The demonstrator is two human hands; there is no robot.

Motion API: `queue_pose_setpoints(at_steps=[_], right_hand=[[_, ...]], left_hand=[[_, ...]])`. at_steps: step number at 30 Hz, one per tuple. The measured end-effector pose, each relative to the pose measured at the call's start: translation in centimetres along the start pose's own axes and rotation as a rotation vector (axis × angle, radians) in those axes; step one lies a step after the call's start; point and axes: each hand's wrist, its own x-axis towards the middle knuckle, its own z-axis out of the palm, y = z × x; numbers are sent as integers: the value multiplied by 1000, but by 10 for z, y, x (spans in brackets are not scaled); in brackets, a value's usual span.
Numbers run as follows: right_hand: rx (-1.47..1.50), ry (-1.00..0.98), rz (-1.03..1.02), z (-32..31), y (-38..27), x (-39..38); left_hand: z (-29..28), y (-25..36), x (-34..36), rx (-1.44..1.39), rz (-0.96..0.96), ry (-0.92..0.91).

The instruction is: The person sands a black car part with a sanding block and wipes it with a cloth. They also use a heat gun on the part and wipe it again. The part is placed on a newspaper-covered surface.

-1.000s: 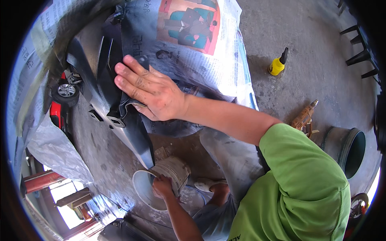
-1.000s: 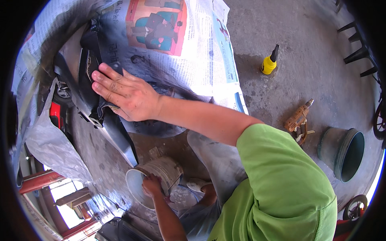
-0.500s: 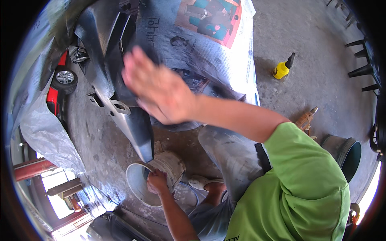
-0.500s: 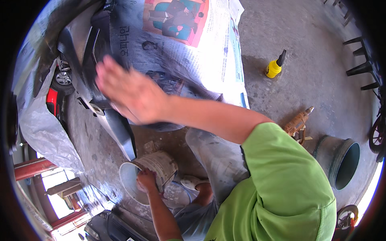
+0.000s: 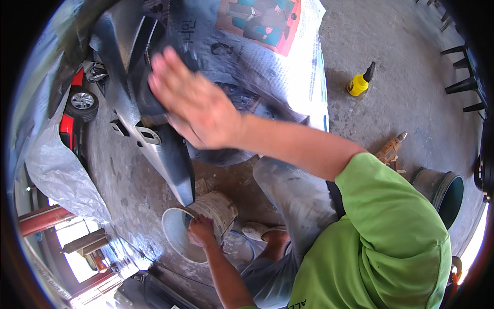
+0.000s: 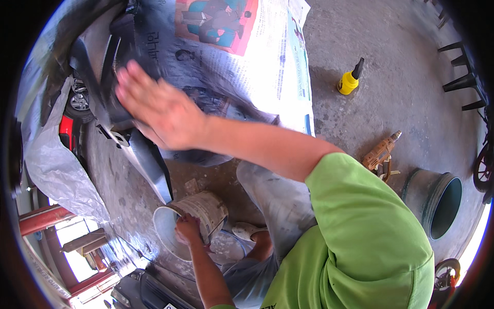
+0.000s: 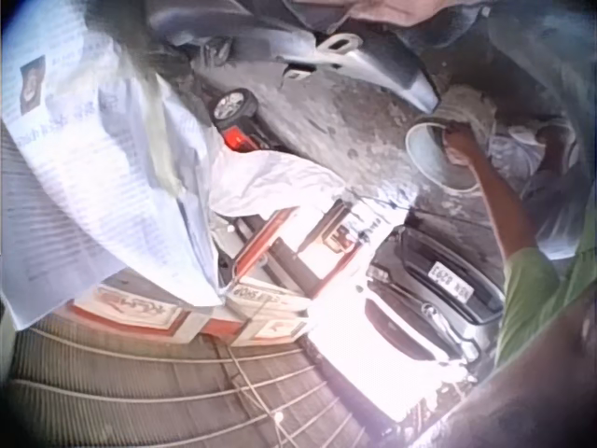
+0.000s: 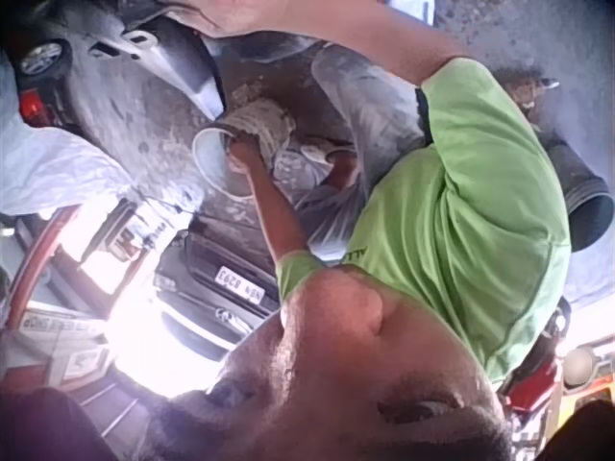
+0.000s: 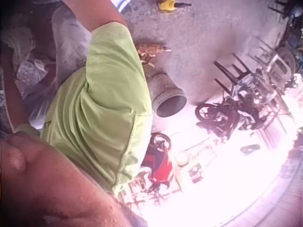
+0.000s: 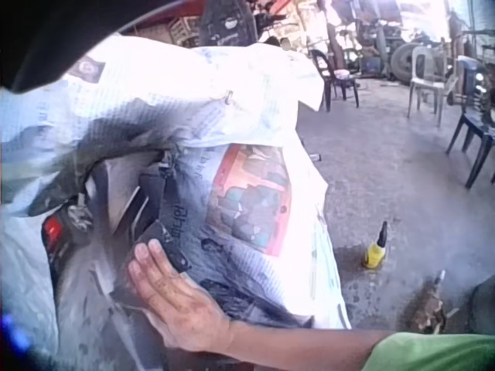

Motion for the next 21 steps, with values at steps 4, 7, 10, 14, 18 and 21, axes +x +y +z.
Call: queue_pose_setpoints(at_steps=[4, 7, 10, 14, 18, 21], right_hand=[[-60, -14, -199, 1, 25, -15], [-114, 154, -94, 6, 38, 31], [-36, 74, -37, 9, 12, -3], [-61, -48, -191, -2, 27, -10], [-94, 90, -92, 2, 31, 23], [52, -46, -103, 5, 9, -25]], left_hand=[[1, -4, -1, 32, 37, 104], [2, -8, 0, -38, 2, 44], [1, -9, 1, -45, -10, 37], [2, -11, 4, -28, 3, 67], [-2, -2, -1, -47, -14, 5], [-3, -8, -1, -22, -22, 39]])
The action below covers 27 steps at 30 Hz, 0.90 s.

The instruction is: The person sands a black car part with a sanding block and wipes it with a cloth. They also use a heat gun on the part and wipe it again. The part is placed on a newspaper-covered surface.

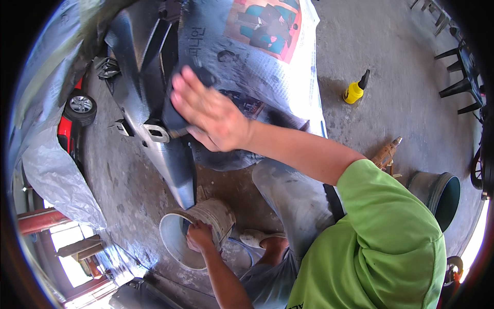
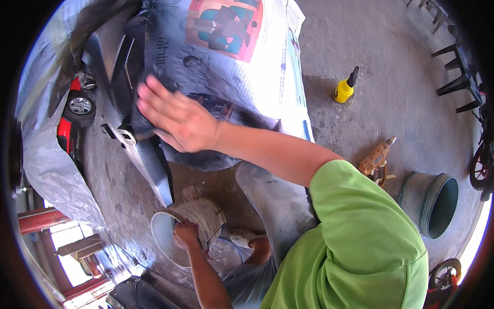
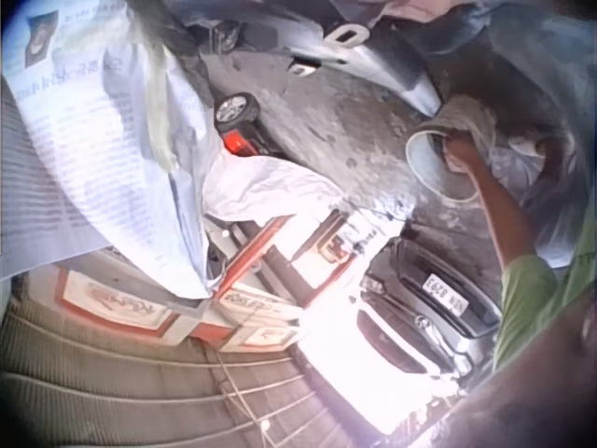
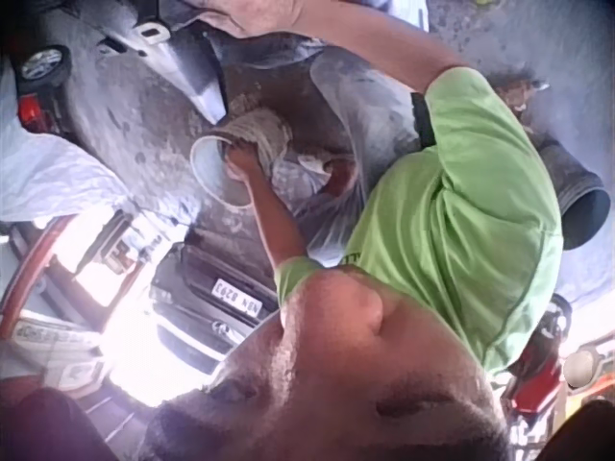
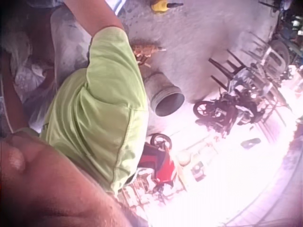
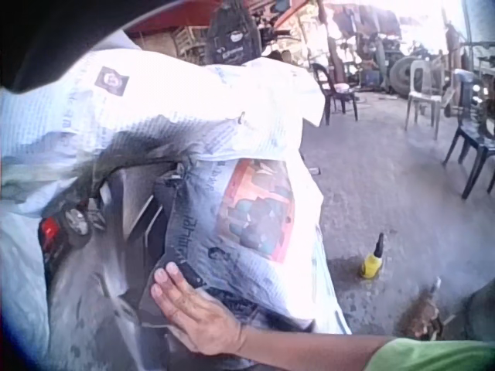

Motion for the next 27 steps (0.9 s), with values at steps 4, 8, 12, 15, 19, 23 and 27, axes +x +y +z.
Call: queue_pose_setpoints(at_steps=[4, 8, 12, 15, 19, 23, 27], right_hand=[[-99, 10, -85, -12, 26, 30], [-65, 102, 84, 1, 8, 33], [-85, -78, -107, -13, 9, -1], [-172, 67, -77, -11, 27, 46], [-41, 71, 71, 3, -5, 17], [-89, -35, -34, -8, 6, 1], [-119, 121, 55, 7, 7, 43]], left_hand=[[-6, 3, -5, 14, 12, 13], [-9, 7, -5, 6, 17, 25], [-11, 9, -4, 20, -1, 18], [-10, 7, -5, -1, 18, 28], [-4, 2, -3, 41, 41, 71], [-16, 18, -5, 5, 10, 31], [-23, 8, -8, -5, -19, 47]])
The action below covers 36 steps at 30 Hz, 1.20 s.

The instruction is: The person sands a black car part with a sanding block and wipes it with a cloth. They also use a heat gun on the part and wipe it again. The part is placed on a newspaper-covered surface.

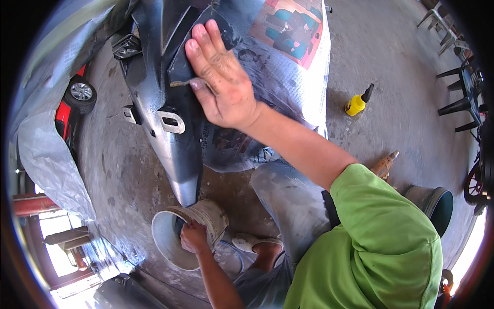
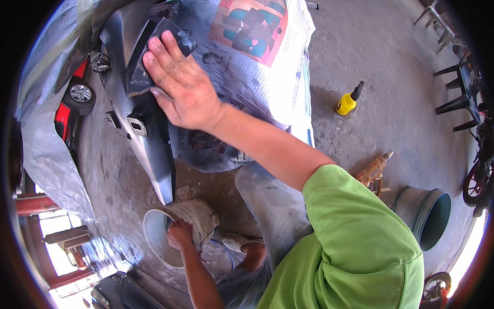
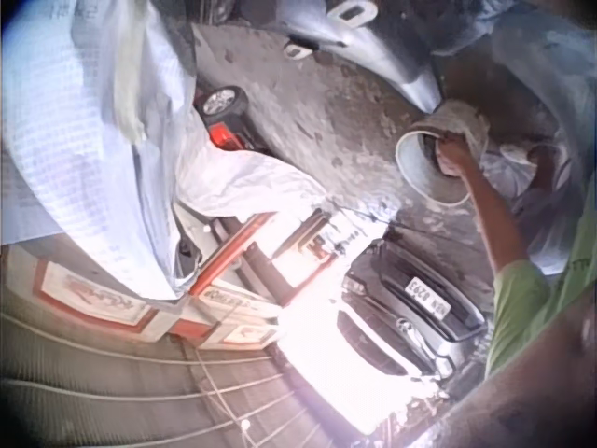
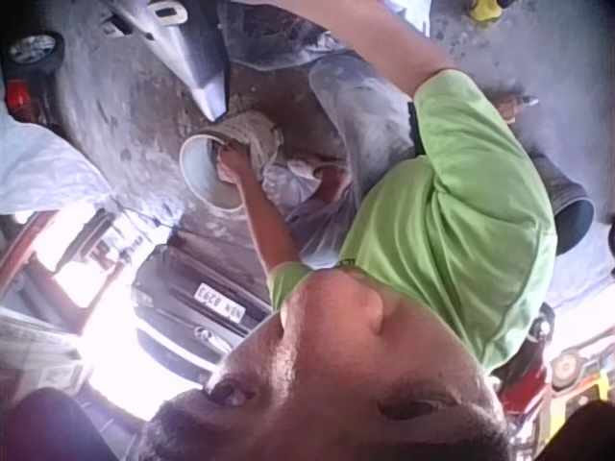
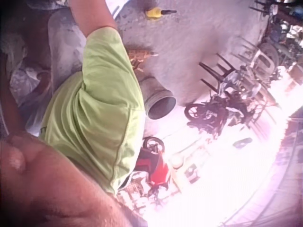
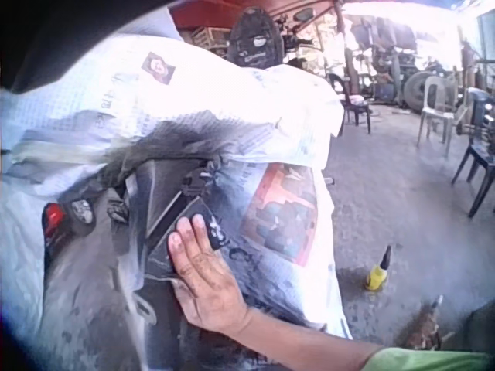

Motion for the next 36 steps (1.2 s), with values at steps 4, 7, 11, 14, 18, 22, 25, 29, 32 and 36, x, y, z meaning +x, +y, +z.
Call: queue_pose_setpoints(at_steps=[4, 7, 11, 14, 18, 22, 25, 29, 32, 36], right_hand=[[82, -131, -35, -18, -22, -33], [-61, -119, -152, -15, 12, -27], [1, 94, -2, 1, 17, 17], [156, -92, 38, -10, -14, -40], [2, -124, -184, -16, 14, -30], [15, -8, -110, -6, 18, -8], [97, -109, 7, -7, -17, -52], [-46, -154, -131, -16, -2, -46], [-49, 93, -72, 1, 26, 19], [17, 46, 63, 0, -3, 3]], left_hand=[[12, 3, 2, 7, 18, -21], [17, 4, 6, 15, 20, -34], [14, -1, 3, 17, -8, -69], [14, 2, 6, 17, 2, -67], [26, -8, 7, 40, 44, -15], [27, -8, 7, -20, 1, -37], [23, -10, 5, -31, 6, -21], [30, -7, 8, 22, 30, 15], [18, 2, 3, -41, 15, -36], [17, -5, 3, -79, 33, -22]])
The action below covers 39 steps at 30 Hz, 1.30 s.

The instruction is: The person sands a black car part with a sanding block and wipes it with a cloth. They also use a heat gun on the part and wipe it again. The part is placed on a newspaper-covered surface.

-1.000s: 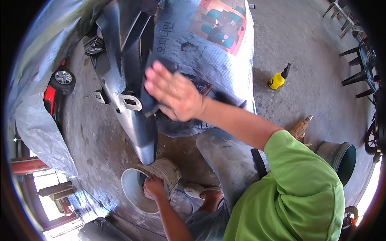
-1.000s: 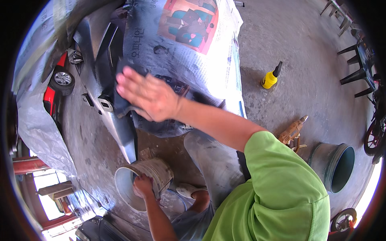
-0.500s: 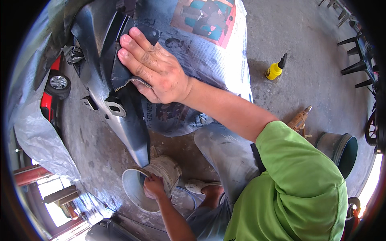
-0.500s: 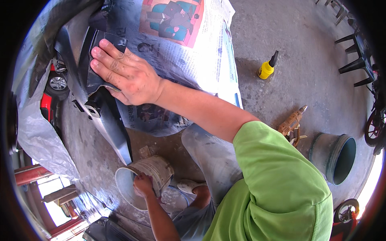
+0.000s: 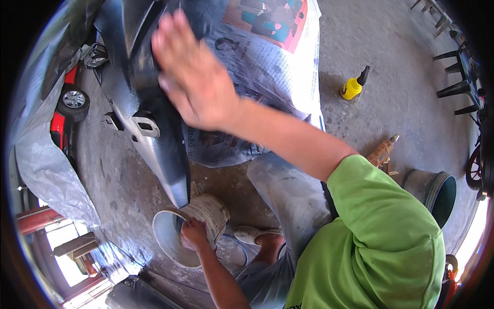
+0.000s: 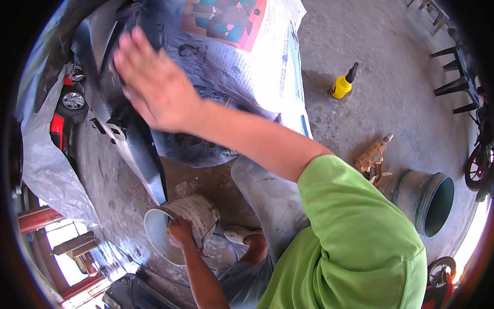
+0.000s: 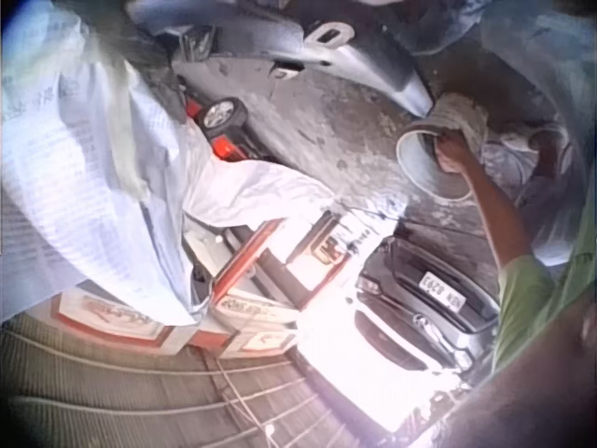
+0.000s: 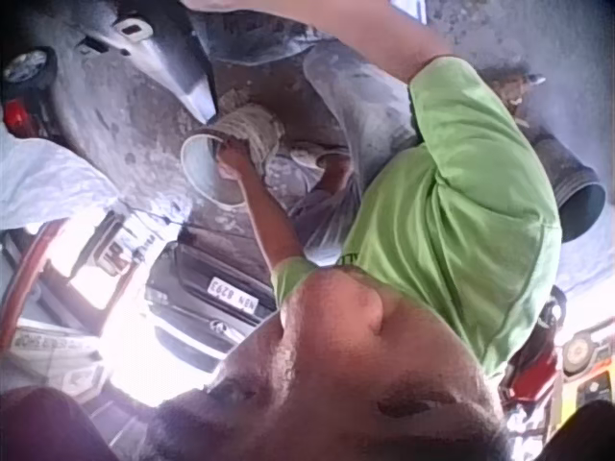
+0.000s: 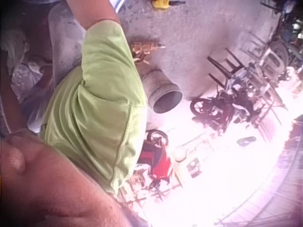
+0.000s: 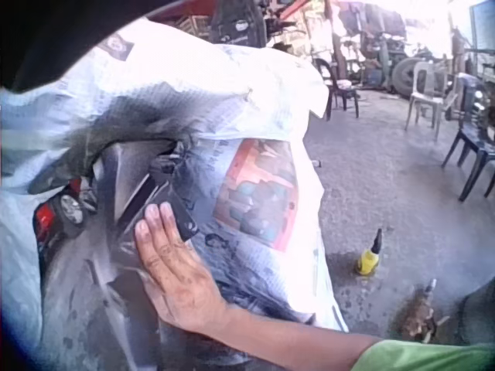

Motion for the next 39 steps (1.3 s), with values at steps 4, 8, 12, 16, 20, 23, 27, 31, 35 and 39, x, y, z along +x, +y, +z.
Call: queue_pose_setpoints(at_steps=[4, 8, 12, 16, 20, 23, 27, 31, 35, 39], right_hand=[[135, -375, -148, -18, -38, -115], [193, -407, -56, -66, -39, -108], [20, -63, -81, -61, -10, -1], [-7, -50, -104, -13, 8, 14], [134, -261, -70, -13, -32, -79], [280, -624, -136, -33, -58, -167], [435, -642, -42, -81, -64, -160], [59, -143, -76, -76, -17, -32], [-61, -188, -69, -31, 10, 28], [-38, -168, -159, -9, -12, -40]], left_hand=[[2, 8, 0, 140, 20, 51], [-2, 4, 0, 115, -5, 8], [12, -15, 5, 66, -10, 27], [-1, 5, 1, 57, -8, -17], [-3, 13, 0, 73, -24, -20], [1, 5, 4, 77, -1, 15], [5, -6, 8, 73, 21, 45], [14, -18, 7, 73, 4, 32], [5, -12, 7, 33, 10, 10], [-6, -12, 8, 14, -1, -78]])
